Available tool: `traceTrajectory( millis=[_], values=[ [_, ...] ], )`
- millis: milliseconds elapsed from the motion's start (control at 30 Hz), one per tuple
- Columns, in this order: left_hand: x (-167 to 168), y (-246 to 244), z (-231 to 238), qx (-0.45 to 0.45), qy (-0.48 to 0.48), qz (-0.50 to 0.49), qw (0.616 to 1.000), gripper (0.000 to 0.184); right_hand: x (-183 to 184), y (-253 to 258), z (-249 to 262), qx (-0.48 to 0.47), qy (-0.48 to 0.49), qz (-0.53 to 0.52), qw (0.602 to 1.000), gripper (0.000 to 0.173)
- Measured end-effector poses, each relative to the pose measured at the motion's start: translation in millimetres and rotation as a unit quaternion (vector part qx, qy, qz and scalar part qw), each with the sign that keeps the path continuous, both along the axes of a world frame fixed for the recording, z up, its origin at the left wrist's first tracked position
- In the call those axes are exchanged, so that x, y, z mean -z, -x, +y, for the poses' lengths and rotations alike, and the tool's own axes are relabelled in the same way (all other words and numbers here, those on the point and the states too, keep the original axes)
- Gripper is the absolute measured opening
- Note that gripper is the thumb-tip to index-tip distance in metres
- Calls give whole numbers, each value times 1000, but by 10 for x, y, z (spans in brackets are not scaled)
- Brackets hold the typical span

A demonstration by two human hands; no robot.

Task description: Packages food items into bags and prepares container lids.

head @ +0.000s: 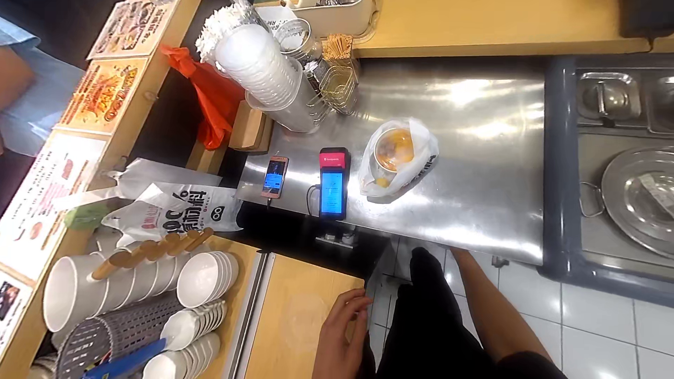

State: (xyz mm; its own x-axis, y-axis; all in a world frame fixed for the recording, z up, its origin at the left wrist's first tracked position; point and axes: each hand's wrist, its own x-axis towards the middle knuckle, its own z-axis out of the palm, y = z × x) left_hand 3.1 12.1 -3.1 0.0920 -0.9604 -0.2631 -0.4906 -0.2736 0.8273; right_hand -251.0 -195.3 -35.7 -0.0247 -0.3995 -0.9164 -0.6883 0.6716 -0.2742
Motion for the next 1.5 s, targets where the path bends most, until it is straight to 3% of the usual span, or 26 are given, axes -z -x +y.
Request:
traceTrajectory(
  millis=[67,100,133,233,333,500,633,800,933,1000,1100,1167,1300,1500],
  values=[
    [2,33,-17,-4,9,-1,1000,26,1324,125,247,11,89,30,995,53],
    [4,46,-14,-5,13,-3,1000,26,1775,167,325,-10,111,51,993,54],
    [10,54,-8,-6,17,-6,1000,27,1984,198,349,-35,107,62,992,56],
    [22,57,-14,-7,21,-13,1000,28,1871,215,310,-95,80,85,989,57],
    [40,64,-28,-4,27,-14,1000,28,1873,278,320,-90,92,111,985,57],
    [12,95,-35,15,30,-11,999,29,1917,435,444,-92,188,149,966,58],
    [65,172,-47,58,23,-2,998,29,1603,521,792,-50,215,112,969,57],
    [84,312,-117,120,-117,5,986,37,1076,495,1512,-116,220,-12,969,64],
    [-190,496,-249,-7,-194,242,951,76,-90,92,1596,-102,280,-197,934,58],
    [-399,554,-290,-23,-109,353,929,60,-601,-79,1516,-150,305,-234,911,57],
    [-623,542,-310,-27,73,360,930,30,-1030,-162,1372,-222,418,-192,860,65],
    [-774,488,-272,-55,128,341,930,25,-1221,-219,1345,-251,496,-148,818,74],
    [-1068,418,-135,-105,137,317,933,28,-1391,-368,1424,-271,568,-193,753,63],
    [-1272,268,7,-157,30,399,903,49,-1431,-583,1458,-255,556,-256,748,53]
  ],
)
